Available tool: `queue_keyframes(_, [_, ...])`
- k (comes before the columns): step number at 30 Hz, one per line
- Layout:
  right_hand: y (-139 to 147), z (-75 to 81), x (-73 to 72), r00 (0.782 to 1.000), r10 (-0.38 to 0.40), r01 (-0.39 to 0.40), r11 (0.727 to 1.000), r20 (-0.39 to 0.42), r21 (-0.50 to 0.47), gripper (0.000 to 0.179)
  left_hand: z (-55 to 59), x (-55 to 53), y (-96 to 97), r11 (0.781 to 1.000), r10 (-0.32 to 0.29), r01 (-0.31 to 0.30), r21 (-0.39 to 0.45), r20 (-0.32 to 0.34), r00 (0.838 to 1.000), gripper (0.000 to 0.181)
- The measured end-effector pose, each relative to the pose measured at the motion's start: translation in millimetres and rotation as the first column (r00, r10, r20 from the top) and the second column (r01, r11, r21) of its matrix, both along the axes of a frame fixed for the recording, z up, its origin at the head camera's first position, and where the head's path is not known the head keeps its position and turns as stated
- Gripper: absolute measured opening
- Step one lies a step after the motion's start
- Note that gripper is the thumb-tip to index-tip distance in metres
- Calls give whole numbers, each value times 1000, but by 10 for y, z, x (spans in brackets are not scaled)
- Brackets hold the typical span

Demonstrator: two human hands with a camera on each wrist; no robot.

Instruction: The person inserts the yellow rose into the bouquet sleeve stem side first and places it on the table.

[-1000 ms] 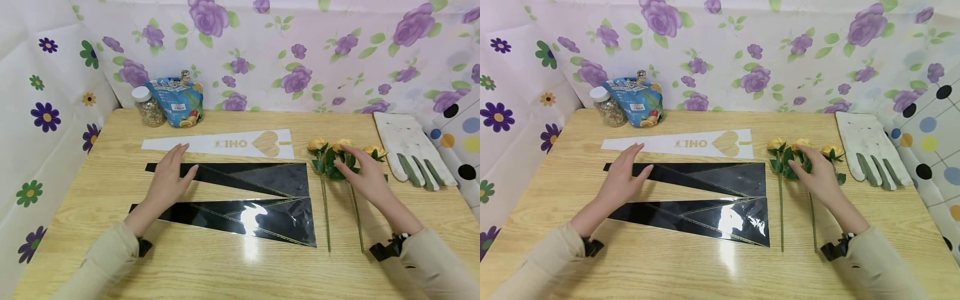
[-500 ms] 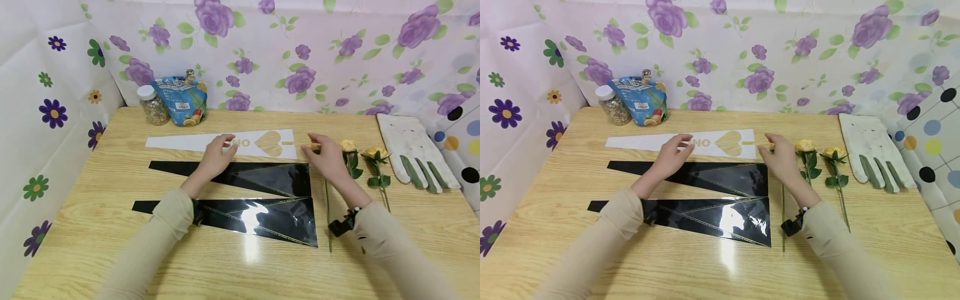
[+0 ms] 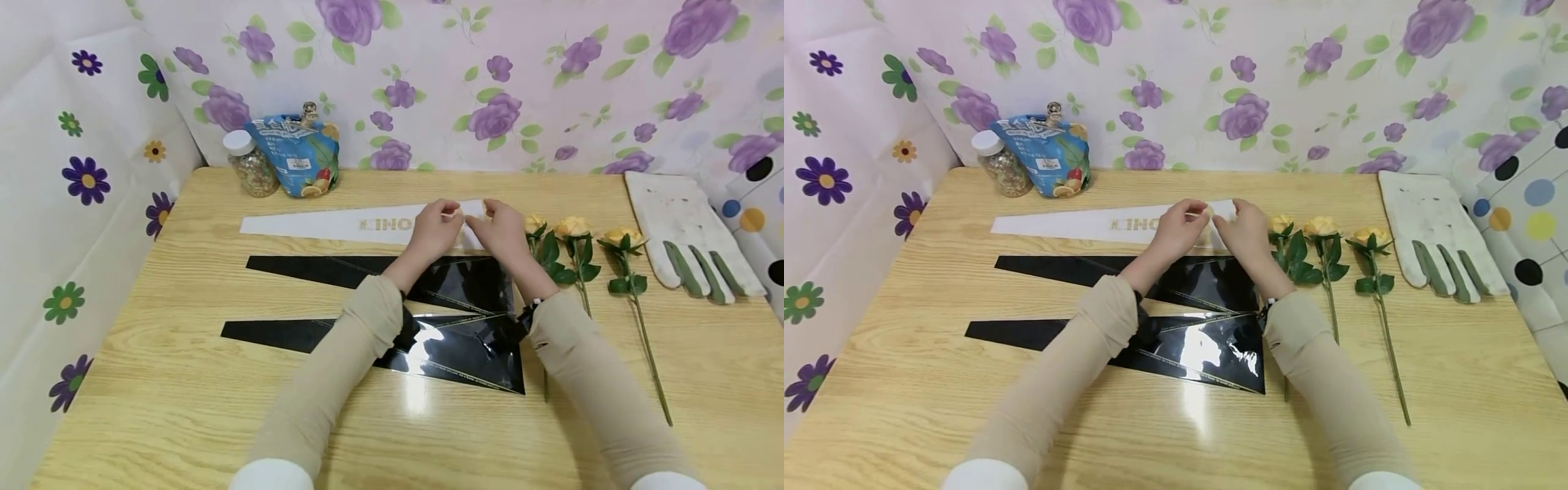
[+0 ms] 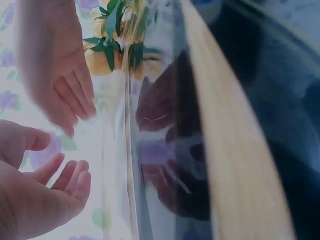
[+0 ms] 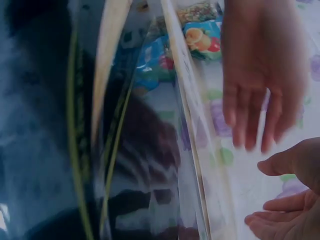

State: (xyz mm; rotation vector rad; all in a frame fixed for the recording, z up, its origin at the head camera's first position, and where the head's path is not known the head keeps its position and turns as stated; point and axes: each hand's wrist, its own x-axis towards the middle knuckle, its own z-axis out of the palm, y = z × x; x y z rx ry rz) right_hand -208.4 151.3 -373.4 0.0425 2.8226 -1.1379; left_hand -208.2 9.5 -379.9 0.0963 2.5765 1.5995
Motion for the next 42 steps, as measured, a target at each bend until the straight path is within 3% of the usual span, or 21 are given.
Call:
queue_keyframes(5, [-62,37,-98,998,39,-44,995,55,86,67,15,-93,140,999,47,-47,0,32,998,31])
queue_keyframes(11, [-95,64,-164,996,82,-84,991,18,107,44,-35,-159,111,998,46,-44,-41,42,998,31])
queue_keyframes(15, [-96,86,-203,999,33,-38,988,37,149,34,-60,-185,60,998,27,-24,-50,49,998,32])
queue_keyframes(19, [-88,107,-245,996,-41,27,987,81,158,42,-56,-192,30,998,7,-3,-57,80,997,33])
queue_keyframes(23, [-84,116,-275,991,-65,54,994,121,93,50,-39,-193,38,999,-24,28,-29,132,991,35])
queue_keyframes(28, [-60,93,-302,980,-72,63,996,184,57,47,-40,-201,53,999,-51,50,14,183,982,36])
queue_keyframes(34, [-7,52,-300,958,-5,19,999,288,-47,40,-75,-209,17,996,-90,89,18,214,973,34])
queue_keyframes(38, [16,34,-264,941,36,29,982,336,-186,34,-96,-200,-6,994,-111,104,42,226,968,33])
queue_keyframes(42, [25,8,-202,943,18,86,952,333,-295,41,-122,-162,-10,993,-105,88,85,224,969,31])
